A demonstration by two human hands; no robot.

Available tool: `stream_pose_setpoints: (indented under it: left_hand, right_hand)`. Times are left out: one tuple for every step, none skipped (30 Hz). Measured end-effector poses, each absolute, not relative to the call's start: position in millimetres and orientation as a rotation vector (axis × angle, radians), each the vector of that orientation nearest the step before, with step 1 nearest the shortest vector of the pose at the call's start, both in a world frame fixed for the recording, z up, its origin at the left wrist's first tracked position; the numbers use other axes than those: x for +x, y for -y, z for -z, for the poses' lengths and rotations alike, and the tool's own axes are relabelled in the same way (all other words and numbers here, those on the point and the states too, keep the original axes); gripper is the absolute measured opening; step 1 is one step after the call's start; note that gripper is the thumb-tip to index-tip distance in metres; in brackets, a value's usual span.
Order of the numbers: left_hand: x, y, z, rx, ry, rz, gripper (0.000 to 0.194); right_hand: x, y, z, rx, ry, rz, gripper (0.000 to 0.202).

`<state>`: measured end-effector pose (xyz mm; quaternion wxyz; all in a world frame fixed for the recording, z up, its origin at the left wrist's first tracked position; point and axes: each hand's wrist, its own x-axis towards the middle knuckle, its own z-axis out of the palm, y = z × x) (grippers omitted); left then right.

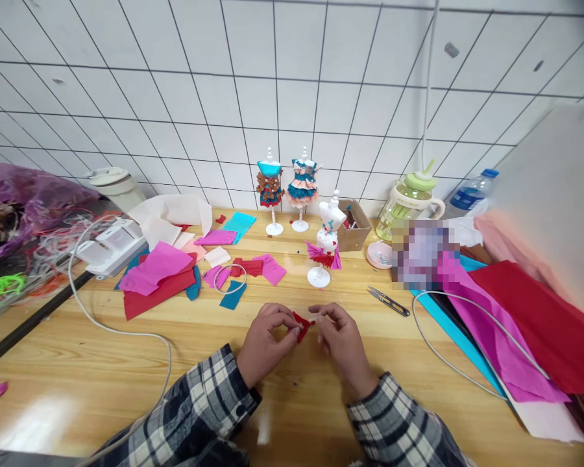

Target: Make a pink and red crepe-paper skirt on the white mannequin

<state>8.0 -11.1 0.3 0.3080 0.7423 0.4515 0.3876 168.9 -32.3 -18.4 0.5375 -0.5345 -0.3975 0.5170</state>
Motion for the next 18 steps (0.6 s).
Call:
stream_pose_setpoints:
  left_hand:
    - [6.9, 11.9, -0.6, 1.958, -1.174, -1.032, 0.008]
    - [5.8, 12.8, -0.8, 1.956, -1.158, -1.037, 0.008]
    - [4.9, 13.7, -0.8, 1.954, -1.142, -1.041, 0.008]
    - [4.1, 14.6, -0.8, 1.953, -1.128, -1.045, 0.008]
    - [3.6, 15.4, -0.7, 1.954, -1.116, -1.047, 0.008]
    - [3.1, 16.0, -0.6, 1.956, -1.106, -1.050, 0.008]
    - [2.8, 16.5, -0.6, 1.959, -1.097, -1.055, 0.009]
    - [2.5, 16.9, -0.6, 1.965, -1.088, -1.062, 0.009]
    - [2.3, 17.1, -0.6, 1.971, -1.078, -1.068, 0.010]
    - [2.1, 17.4, -0.6, 1.977, -1.068, -1.078, 0.010]
    - [2.0, 17.6, -0.6, 1.981, -1.059, -1.090, 0.010]
    - [1.8, 17.9, -0.5, 1.984, -1.048, -1.099, 0.011]
    - [1.7, 18.2, -0.5, 1.986, -1.039, -1.104, 0.011]
    - [1.7, 18.5, -0.4, 1.986, -1.033, -1.107, 0.011]
    - [1.7, 18.8, -0.2, 1.985, -1.030, -1.111, 0.010]
    - [1.7, 19.1, 0.0, 1.984, -1.029, -1.114, 0.010]
    - [1.8, 19.4, 0.2, 1.984, -1.028, -1.115, 0.010]
    - [1.8, 19.6, 0.5, 1.985, -1.026, -1.117, 0.010]
  right_hand:
    - [171.7, 31.5, 17.1, -1.208, 0.826, -1.338, 0.019]
    - [175.8, 30.2, 14.9, -1.150, 0.719, -1.406, 0.023]
    - [181.3, 28.3, 11.9, -1.103, 0.630, -1.429, 0.026]
    - [188.2, 25.5, 8.1, -1.068, 0.565, -1.423, 0.028]
    - [196.2, 21.5, 3.6, -1.038, 0.520, -1.385, 0.028]
    - [205.2, 16.3, -1.3, -1.014, 0.496, -1.339, 0.028]
    - [214.6, 9.7, -6.7, -0.998, 0.482, -1.301, 0.028]
    - [224.0, 1.9, -12.4, -0.991, 0.492, -1.252, 0.027]
    - [232.9, -7.3, -18.1, -0.995, 0.522, -1.199, 0.026]
    - [241.2, -17.7, -23.9, -1.009, 0.554, -1.135, 0.025]
    - [248.4, -29.2, -29.5, -1.030, 0.595, -1.064, 0.024]
    - [254.5, -41.6, -34.7, -1.051, 0.631, -0.985, 0.023]
    - [259.6, -54.8, -39.3, -1.080, 0.654, -0.900, 0.022]
    - [263.8, -68.5, -43.3, -1.116, 0.695, -0.830, 0.024]
    - [267.3, -82.4, -46.5, -1.176, 0.755, -0.763, 0.027]
    - [270.4, -96.1, -48.8, -1.263, 0.853, -0.699, 0.028]
    - [273.3, -109.3, -50.2, -1.387, 0.958, -0.597, 0.027]
    - [276.2, -121.7, -50.7, -1.533, 1.083, -0.473, 0.031]
